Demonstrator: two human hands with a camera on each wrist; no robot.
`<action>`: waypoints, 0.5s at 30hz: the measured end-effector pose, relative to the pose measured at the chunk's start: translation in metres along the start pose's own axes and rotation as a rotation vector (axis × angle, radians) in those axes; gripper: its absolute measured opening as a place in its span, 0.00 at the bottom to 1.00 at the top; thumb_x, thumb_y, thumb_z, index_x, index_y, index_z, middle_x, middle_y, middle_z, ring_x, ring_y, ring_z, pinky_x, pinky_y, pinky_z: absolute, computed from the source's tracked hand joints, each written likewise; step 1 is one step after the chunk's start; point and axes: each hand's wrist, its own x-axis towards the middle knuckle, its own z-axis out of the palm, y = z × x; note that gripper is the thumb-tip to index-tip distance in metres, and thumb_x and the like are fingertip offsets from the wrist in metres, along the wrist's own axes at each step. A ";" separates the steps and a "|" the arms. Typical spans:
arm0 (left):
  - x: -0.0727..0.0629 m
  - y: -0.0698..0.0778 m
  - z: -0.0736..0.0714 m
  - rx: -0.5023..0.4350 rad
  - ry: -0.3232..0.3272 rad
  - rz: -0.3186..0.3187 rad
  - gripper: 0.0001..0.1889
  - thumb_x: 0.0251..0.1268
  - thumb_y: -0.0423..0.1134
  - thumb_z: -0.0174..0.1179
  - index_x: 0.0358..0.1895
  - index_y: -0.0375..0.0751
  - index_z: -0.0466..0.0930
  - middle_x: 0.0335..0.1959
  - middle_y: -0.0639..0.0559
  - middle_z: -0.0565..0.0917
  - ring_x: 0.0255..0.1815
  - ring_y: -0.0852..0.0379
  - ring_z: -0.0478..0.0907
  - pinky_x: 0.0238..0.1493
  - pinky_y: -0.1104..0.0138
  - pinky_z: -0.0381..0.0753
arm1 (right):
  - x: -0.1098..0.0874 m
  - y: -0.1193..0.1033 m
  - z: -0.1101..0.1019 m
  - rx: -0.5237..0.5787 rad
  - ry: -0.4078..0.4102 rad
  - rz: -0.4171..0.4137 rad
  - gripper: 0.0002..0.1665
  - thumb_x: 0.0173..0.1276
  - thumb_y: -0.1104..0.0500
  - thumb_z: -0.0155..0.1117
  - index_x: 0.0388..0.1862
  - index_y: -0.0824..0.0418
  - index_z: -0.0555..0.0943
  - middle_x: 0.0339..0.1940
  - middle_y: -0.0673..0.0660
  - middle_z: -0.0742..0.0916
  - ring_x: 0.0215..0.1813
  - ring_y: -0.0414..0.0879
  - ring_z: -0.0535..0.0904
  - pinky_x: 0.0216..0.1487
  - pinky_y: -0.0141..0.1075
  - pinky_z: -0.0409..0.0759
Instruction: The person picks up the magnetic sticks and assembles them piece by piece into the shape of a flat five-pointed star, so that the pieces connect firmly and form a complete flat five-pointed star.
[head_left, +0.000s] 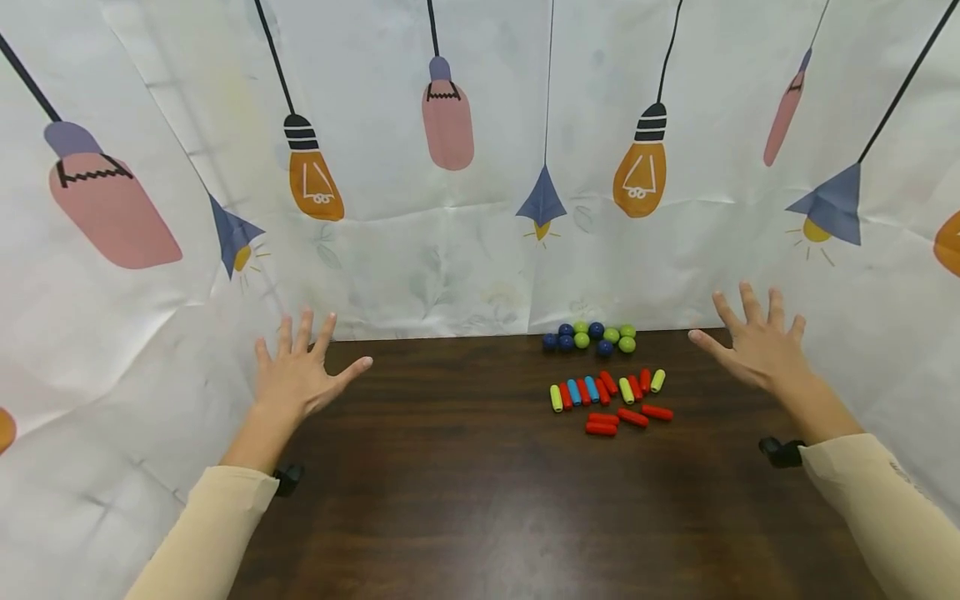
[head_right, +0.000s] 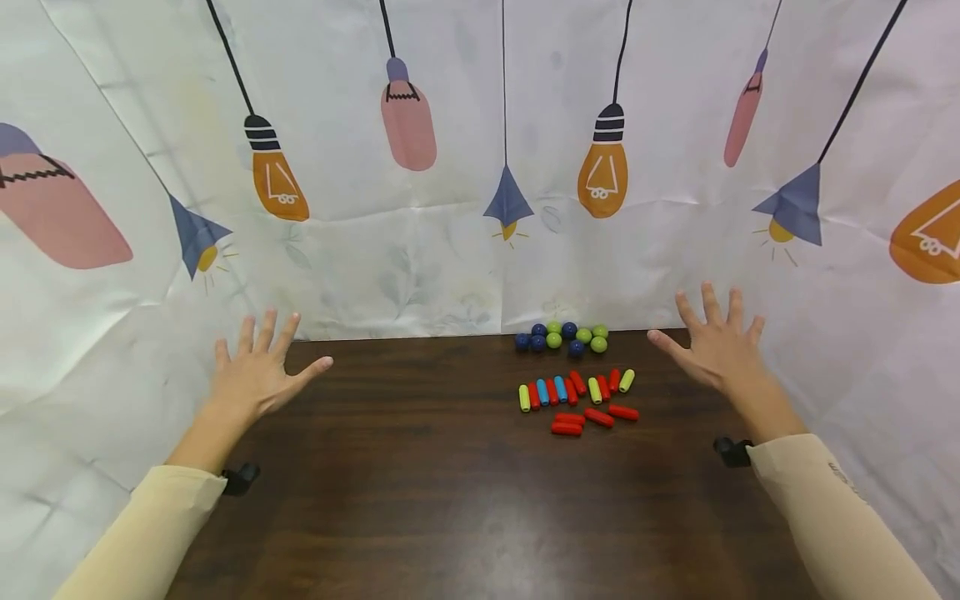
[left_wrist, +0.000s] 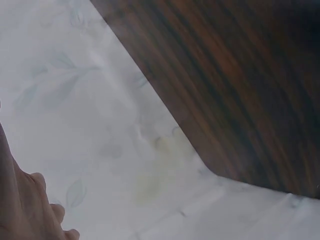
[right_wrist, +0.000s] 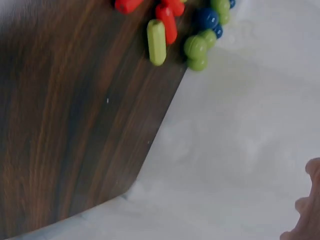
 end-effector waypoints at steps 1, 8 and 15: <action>-0.003 0.002 0.001 0.003 0.003 0.003 0.55 0.62 0.85 0.35 0.85 0.58 0.33 0.85 0.37 0.37 0.83 0.26 0.35 0.71 0.25 0.30 | -0.003 -0.003 0.001 -0.004 0.003 -0.004 0.54 0.75 0.24 0.38 0.86 0.49 0.37 0.84 0.71 0.37 0.79 0.81 0.25 0.60 0.86 0.34; -0.027 0.015 0.014 -0.011 0.023 0.017 0.54 0.63 0.83 0.38 0.85 0.59 0.33 0.86 0.38 0.38 0.84 0.27 0.36 0.72 0.25 0.32 | -0.030 -0.028 0.008 -0.003 0.024 -0.040 0.52 0.75 0.25 0.42 0.86 0.47 0.40 0.86 0.67 0.41 0.81 0.80 0.32 0.62 0.85 0.39; -0.055 0.030 0.039 -0.088 0.037 0.025 0.54 0.64 0.82 0.42 0.84 0.61 0.31 0.86 0.44 0.34 0.85 0.32 0.32 0.74 0.27 0.32 | -0.060 -0.049 0.029 0.086 0.081 -0.106 0.51 0.76 0.30 0.48 0.86 0.46 0.41 0.87 0.62 0.39 0.82 0.77 0.30 0.62 0.85 0.38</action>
